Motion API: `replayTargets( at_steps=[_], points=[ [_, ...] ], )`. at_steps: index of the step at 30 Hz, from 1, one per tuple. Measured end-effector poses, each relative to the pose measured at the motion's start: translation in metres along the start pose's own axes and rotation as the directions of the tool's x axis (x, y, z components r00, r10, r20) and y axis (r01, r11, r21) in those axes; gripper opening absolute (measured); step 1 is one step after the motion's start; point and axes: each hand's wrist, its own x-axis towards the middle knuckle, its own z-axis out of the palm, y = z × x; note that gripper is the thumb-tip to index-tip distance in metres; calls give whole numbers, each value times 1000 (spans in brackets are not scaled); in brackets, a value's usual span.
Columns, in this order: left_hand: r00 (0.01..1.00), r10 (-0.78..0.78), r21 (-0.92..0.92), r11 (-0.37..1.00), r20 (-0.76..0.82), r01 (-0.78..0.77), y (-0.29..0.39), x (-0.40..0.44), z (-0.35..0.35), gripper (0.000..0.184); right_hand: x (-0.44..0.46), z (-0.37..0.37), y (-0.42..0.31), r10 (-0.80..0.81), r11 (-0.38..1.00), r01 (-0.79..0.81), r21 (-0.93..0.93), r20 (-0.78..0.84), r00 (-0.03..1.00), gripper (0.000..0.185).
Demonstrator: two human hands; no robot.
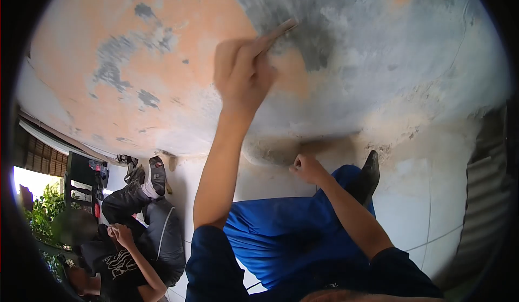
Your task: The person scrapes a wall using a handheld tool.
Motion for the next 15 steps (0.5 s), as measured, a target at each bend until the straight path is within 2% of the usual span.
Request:
replayTargets(
  at_steps=[5, 9, 11, 15],
  points=[
    [981, -177, 41, 983, -81, 181, -9, -23, -11, 12, -1, -5, 1, 46, 999, -48, -22, -85, 995, 32],
    [997, 17, -56, 998, -70, -21, 8, 15, 22, 20, -2, 4, -3, 13, 1000, -13, -9, 17, 1000, 35],
    [996, -74, -28, 997, -43, 73, 8, -1, 10, 19, 0, 5, -3, -33, 999, 34, -22, 48, 998, 35],
    [979, -194, 67, 978, -61, 198, 9, -33, -6, 17, 0, -12, -4, 49, 998, -48, -43, 35, 998, 36]
  ],
)
